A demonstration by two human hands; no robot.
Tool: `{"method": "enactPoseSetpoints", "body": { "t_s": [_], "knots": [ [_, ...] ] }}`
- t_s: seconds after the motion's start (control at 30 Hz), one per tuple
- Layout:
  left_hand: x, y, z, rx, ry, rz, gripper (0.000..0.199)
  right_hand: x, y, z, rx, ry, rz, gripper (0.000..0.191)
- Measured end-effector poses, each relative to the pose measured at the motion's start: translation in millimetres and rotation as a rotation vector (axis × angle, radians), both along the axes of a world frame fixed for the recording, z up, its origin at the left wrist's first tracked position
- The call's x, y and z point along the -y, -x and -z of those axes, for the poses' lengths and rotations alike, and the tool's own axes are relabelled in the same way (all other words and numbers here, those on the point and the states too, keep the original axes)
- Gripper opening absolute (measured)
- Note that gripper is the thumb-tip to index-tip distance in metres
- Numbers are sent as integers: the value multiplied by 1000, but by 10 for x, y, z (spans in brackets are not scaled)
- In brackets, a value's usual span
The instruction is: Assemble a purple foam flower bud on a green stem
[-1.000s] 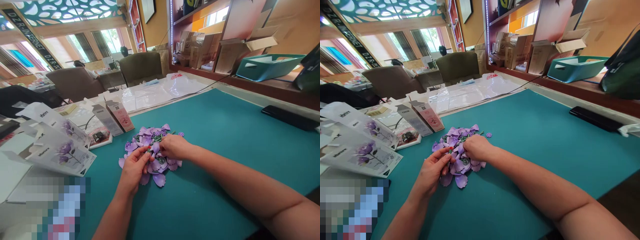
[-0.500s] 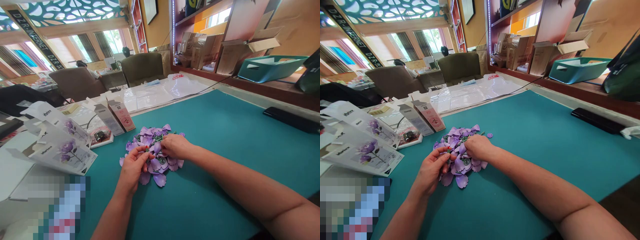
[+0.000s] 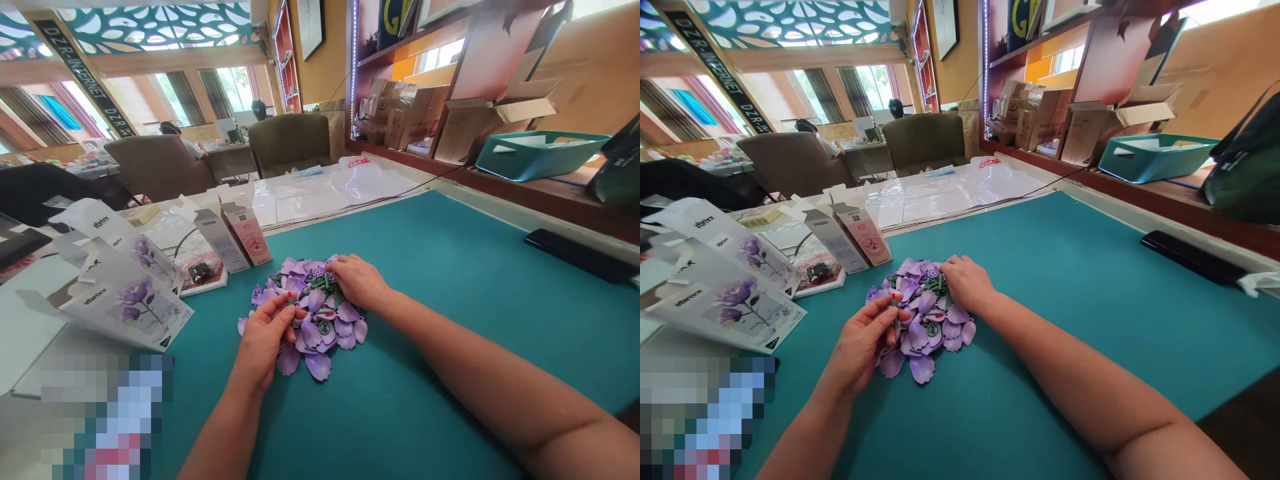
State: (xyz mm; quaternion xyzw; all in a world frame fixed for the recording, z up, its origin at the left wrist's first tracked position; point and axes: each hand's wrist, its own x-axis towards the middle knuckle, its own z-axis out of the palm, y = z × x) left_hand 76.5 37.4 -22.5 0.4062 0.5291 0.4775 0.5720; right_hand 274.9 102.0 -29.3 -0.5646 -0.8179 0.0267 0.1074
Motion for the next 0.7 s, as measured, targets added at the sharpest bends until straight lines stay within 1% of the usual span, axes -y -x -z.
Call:
{"method": "enactPoseSetpoints", "body": {
  "t_s": [0.13,0.3,0.4,0.53,0.6,0.67,0.7],
  "knots": [
    [15,-8,8,0,-4,7,49,-93,-69,57,-11,-9,12,35],
    [28,-32,15,-3,-7,-1,45,-99,16,129,-35,15,-82,33],
    [27,-42,21,-1,-13,-1,44,-83,71,159,-67,31,-111,27],
    [25,-42,21,12,-8,-7,43,-61,78,151,-160,22,-85,18],
    [27,-39,15,18,-5,-10,42,-48,73,124,-227,13,-48,23],
    [28,-35,5,32,-7,-15,41,-30,81,90,-296,13,-16,32],
    [28,-32,1,43,-10,-18,41,-18,92,73,-365,32,-17,35]
  ]
}}
